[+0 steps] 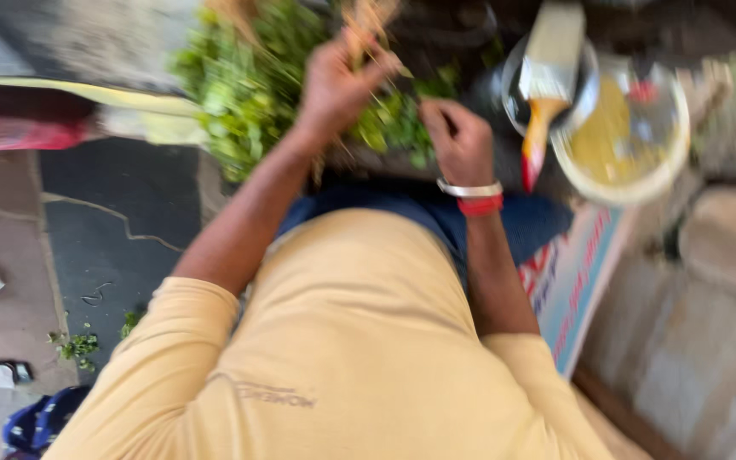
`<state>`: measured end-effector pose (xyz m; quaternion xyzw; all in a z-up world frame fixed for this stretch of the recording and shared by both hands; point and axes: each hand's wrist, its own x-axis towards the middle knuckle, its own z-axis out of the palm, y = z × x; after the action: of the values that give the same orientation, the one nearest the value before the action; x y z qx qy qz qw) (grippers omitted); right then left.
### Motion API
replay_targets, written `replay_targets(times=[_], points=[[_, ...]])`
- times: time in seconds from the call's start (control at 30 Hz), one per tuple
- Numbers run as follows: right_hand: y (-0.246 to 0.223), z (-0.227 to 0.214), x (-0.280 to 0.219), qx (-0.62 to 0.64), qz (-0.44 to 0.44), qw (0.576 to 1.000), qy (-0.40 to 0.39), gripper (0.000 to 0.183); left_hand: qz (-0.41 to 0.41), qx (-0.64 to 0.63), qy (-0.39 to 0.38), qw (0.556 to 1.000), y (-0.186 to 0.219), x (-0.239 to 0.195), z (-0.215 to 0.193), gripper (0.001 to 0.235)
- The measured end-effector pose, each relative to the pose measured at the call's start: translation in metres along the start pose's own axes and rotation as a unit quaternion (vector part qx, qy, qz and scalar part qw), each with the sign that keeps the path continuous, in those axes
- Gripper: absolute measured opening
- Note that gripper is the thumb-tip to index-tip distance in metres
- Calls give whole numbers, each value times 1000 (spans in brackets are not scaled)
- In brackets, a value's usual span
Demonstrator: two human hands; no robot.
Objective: The person sorts and bundles leafy green vegetables by hand, separating stems and leaves, and arranging them into neat bunches on a work surface. The person occasionally moves the bundles and adjusts their position while continuing to sort.
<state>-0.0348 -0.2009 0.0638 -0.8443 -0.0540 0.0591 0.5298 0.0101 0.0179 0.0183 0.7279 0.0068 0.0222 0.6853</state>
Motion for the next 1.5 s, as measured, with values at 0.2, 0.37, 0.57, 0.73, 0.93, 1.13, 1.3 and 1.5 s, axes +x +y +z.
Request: replay_targets(times=[0.2,0.37,0.57,0.73,0.93,1.13,1.3,1.5], points=[[-26,1,-13,124,-18,990,-60,39,-44,-96,-61,993,18,-2,14,19],[-21,0,-6,57,-27,997,-46,25,0,-83,-120,989,27,-3,18,19],[0,-5,-8,63,-1,997,-46,15,146,145,-130,970,26,-6,16,22],[21,1,-5,103,-2,995,-15,15,104,101,-146,979,15,-8,27,26],[45,4,-2,9,10,1000,21,21,24,71,-121,990,-10,4,26,29],[43,-2,-3,-140,-97,984,46,39,-74,-80,-78,991,-11,12,20,30],[14,2,-12,-105,-165,981,-4,40,-154,-123,-77,977,4,11,20,28],[1,8,-1,43,-38,998,-26,21,-82,-118,-95,985,-2,13,24,26]])
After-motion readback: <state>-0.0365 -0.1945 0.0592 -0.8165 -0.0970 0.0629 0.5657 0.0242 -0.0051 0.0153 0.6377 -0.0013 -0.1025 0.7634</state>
